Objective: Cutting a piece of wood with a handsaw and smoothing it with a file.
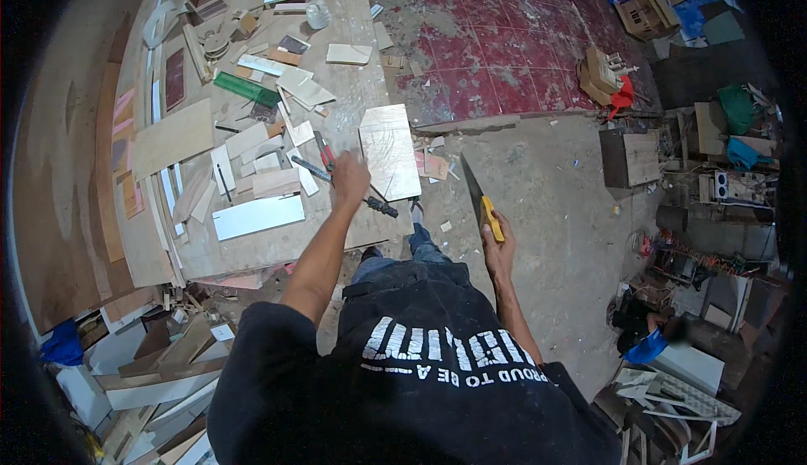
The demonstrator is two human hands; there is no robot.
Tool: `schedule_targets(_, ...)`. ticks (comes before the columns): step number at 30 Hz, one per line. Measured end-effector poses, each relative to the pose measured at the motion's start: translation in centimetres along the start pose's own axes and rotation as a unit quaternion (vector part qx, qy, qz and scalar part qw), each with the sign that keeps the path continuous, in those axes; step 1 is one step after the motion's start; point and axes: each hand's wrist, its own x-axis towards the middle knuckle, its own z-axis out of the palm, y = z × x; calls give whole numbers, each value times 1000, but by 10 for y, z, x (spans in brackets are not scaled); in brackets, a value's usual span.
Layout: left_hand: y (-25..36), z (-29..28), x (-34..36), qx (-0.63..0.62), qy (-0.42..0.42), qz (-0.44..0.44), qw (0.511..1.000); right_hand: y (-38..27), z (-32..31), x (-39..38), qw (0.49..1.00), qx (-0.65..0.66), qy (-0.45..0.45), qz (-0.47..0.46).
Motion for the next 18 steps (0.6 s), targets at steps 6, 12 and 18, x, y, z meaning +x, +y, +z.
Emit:
schedule_targets(6,-19,-16,-81,37,-47,194,979,-2,41,16,999,15,-23,-25)
schedule_targets(12,-22,-29,-79,28,-39,205,978,-34,66,4,1000,13,-8,-9)
schedule_targets(18,17,-7,-12,33,24,120,992,-46,90,-18,999,-19,-10,-31)
